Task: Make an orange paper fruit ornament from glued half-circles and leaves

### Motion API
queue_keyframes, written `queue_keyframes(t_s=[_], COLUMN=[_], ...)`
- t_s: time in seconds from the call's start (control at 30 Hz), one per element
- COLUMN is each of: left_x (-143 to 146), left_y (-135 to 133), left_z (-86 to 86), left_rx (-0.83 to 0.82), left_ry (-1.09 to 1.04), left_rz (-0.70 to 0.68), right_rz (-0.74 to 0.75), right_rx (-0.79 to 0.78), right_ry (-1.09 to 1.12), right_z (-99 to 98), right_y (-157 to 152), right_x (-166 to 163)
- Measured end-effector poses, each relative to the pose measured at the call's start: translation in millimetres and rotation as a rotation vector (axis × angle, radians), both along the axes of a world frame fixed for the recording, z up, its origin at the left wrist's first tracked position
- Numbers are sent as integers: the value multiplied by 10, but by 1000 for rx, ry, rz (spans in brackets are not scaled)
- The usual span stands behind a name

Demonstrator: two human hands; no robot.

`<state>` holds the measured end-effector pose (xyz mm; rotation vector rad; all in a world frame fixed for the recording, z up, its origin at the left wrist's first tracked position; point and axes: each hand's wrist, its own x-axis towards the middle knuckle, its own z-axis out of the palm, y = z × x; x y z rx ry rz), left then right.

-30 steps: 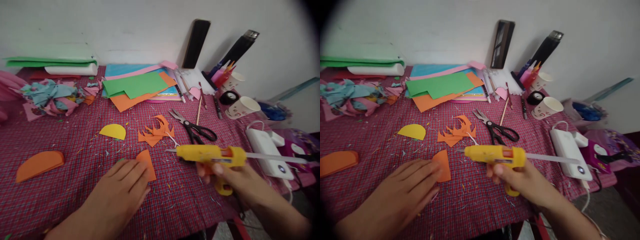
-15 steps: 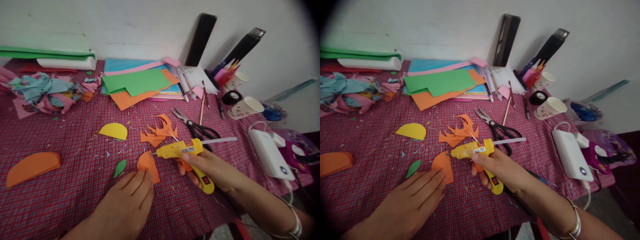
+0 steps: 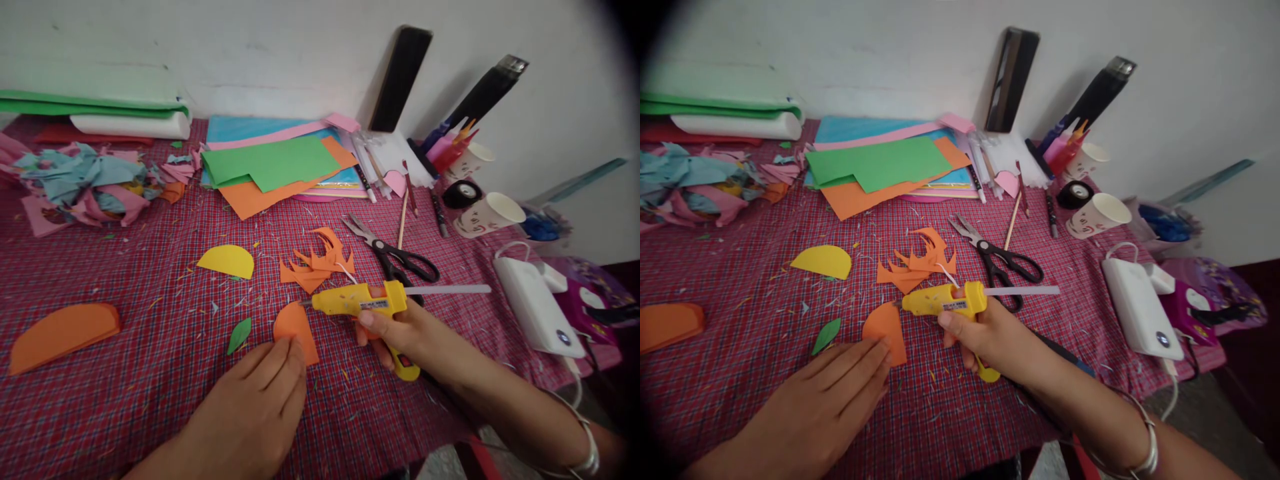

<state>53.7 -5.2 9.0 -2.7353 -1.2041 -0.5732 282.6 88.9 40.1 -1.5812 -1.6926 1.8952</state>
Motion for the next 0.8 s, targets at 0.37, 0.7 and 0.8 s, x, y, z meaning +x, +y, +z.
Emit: queue_keyframes(t_s=[0.37,0.7,0.8], left_x=[89,58,68], left_y=[-11,-41,-34], left_z=[8,-61,-60], left_rx=[-42,-66,-52], left_ry=[-62,-41,-55], left_rz=[76,56,60], right_rz=[25,31,28], right_rx=[47,186,156], right_ry=[41,67,87], right_z=[60,92,62], right_y=[-50,-123,-108], right_x=[-1,-32,-34])
